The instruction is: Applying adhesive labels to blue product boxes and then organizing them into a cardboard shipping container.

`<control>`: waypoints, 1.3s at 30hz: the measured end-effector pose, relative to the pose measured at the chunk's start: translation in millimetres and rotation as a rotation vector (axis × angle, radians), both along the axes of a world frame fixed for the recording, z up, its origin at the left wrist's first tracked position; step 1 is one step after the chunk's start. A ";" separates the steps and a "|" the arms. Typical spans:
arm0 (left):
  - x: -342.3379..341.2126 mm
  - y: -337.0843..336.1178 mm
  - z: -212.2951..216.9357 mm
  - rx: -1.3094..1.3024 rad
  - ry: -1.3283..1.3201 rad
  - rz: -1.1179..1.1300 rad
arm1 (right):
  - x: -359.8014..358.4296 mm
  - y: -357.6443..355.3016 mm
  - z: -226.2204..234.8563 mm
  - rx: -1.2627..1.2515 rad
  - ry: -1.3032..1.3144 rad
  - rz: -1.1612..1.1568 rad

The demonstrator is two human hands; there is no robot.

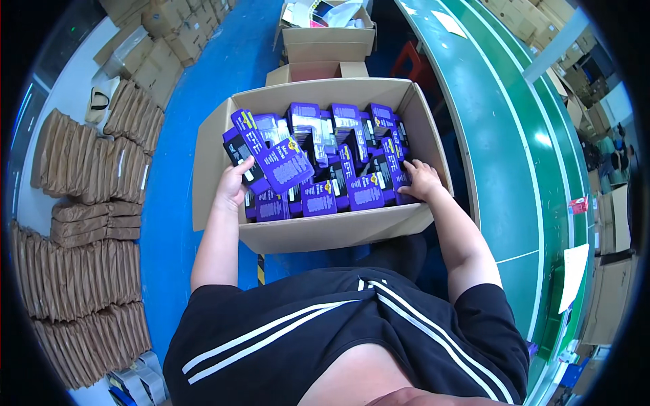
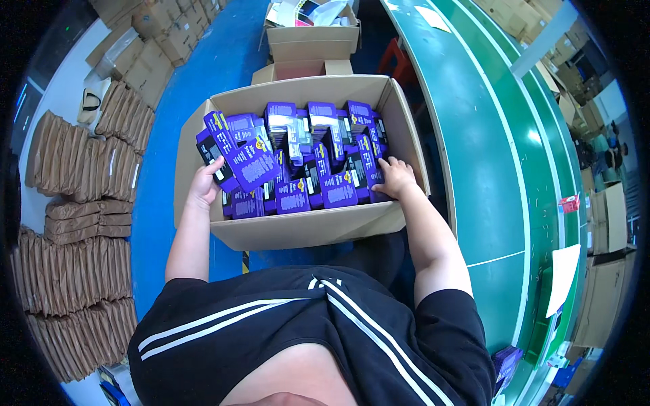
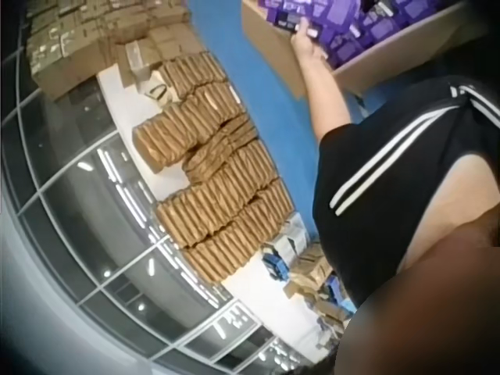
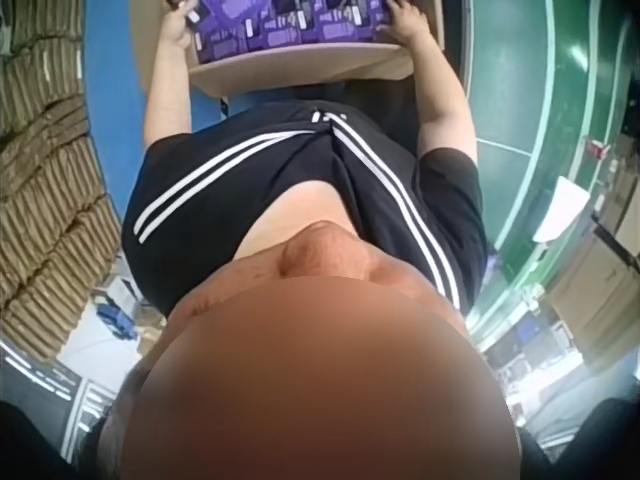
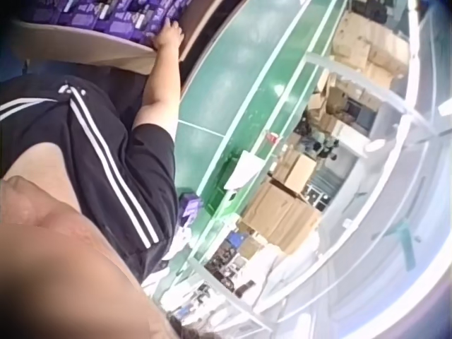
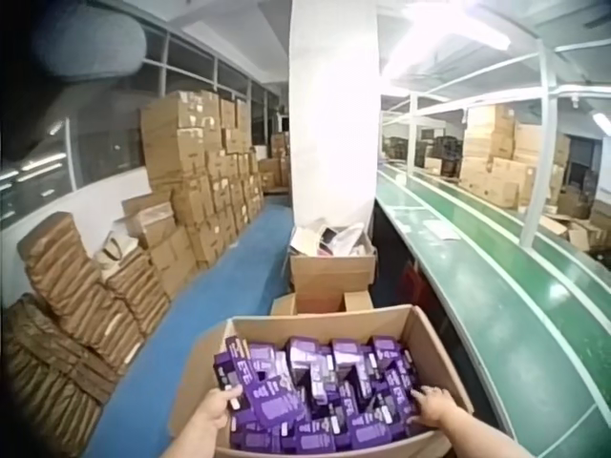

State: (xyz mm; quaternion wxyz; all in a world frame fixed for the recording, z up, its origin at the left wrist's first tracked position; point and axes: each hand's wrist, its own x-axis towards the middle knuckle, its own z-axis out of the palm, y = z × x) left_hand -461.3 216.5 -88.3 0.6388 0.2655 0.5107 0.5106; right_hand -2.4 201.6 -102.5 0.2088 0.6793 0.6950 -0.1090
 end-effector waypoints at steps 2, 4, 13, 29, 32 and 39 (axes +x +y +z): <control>2.0 -1.1 -0.7 -0.003 -0.002 0.006 | -1.0 -0.7 2.3 -0.028 0.025 -0.043; 2.0 -2.2 -1.9 -0.009 -0.006 -0.020 | -3.2 -3.0 5.2 0.015 0.045 -0.065; -1.8 -2.7 -7.4 0.011 -0.060 -0.055 | -2.7 0.0 -0.5 0.048 0.079 -0.082; 57.7 1.5 50.3 0.337 0.407 -0.112 | -19.7 9.3 51.3 0.636 0.440 -0.076; 91.3 -6.5 101.2 0.466 1.110 -0.266 | -72.6 -1.7 141.3 1.065 0.577 0.398; 162.3 7.3 163.6 1.054 1.585 -0.480 | -81.7 2.9 216.8 0.819 0.468 0.621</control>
